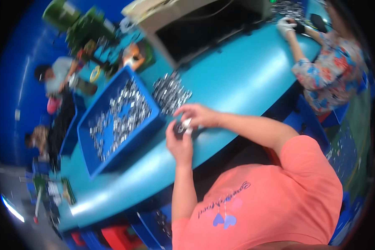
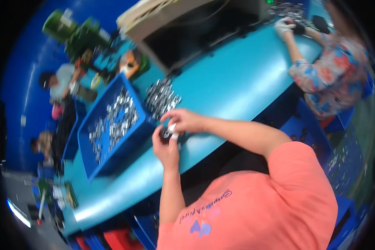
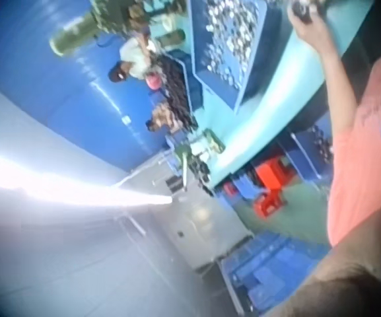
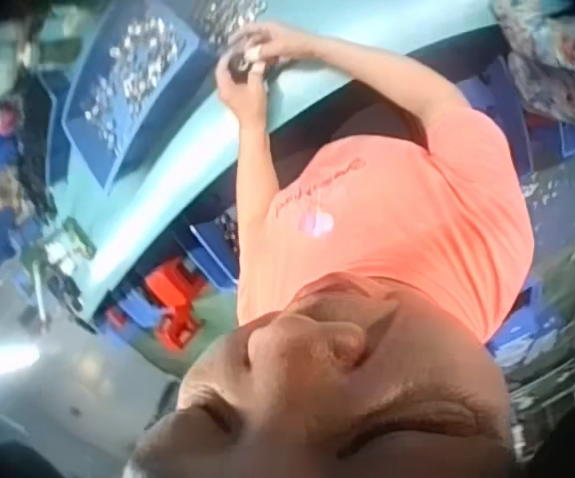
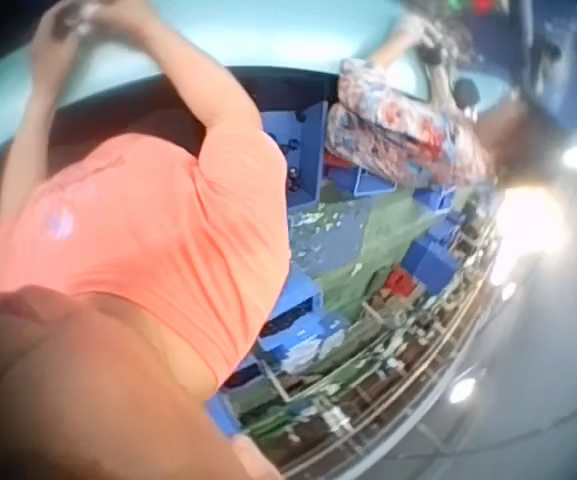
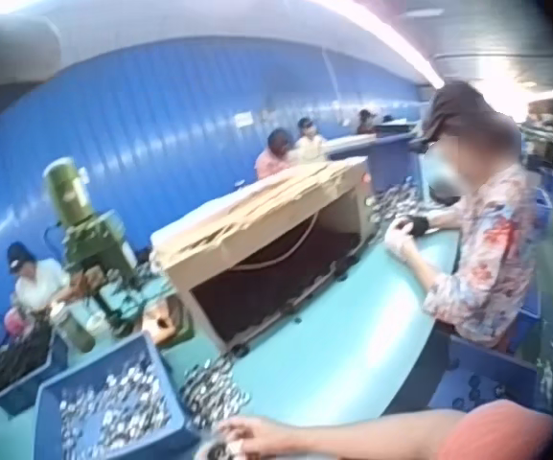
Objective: Assembling small bearings into white plastic housings at a factory workbench.
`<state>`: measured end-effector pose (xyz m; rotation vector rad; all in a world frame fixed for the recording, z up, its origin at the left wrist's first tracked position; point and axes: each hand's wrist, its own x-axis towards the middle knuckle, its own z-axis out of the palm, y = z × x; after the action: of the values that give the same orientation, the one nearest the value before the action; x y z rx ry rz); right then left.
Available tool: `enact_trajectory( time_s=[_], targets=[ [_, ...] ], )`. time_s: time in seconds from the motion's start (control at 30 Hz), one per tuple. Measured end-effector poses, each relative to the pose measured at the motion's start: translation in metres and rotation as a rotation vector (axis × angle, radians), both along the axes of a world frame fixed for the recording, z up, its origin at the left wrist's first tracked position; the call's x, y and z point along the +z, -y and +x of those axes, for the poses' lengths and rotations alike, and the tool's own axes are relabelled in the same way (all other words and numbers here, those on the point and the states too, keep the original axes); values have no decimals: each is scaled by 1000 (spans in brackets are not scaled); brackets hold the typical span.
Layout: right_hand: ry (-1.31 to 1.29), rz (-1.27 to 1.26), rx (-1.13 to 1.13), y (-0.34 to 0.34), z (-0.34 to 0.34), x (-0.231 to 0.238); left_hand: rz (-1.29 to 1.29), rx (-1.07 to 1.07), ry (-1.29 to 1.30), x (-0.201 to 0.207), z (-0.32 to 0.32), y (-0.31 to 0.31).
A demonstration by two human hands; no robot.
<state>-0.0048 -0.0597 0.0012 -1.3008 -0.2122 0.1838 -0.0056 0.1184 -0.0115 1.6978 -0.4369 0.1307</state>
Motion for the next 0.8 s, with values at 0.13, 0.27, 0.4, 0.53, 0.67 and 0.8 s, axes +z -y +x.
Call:
enact_trajectory(
  time_s=[0.13, 0.27, 0.4, 0.53, 0.67, 0.8],
  targets=[
    [-71, 65, 59, 0, 1, 3, 54, 37, 37, -1, -2, -4],
    [-80, 71, 100, -1, 4, 5, 13, 44, 15, -1, -2, -6],
    [-58, 51, 99, 2, 5, 7, -34, 5, -47, 7, -3, -2],
    [-105, 118, 83, 0, 3, 11, -25, 23, 23, 7, -4, -4],
    [-78, 84, 36, -5, 3, 9, -2, 47, 7, 6, -4, -5],
    [-47, -12, -14, -6, 2, 9, -47, 52, -37, 6, -4, -4]
  ],
)
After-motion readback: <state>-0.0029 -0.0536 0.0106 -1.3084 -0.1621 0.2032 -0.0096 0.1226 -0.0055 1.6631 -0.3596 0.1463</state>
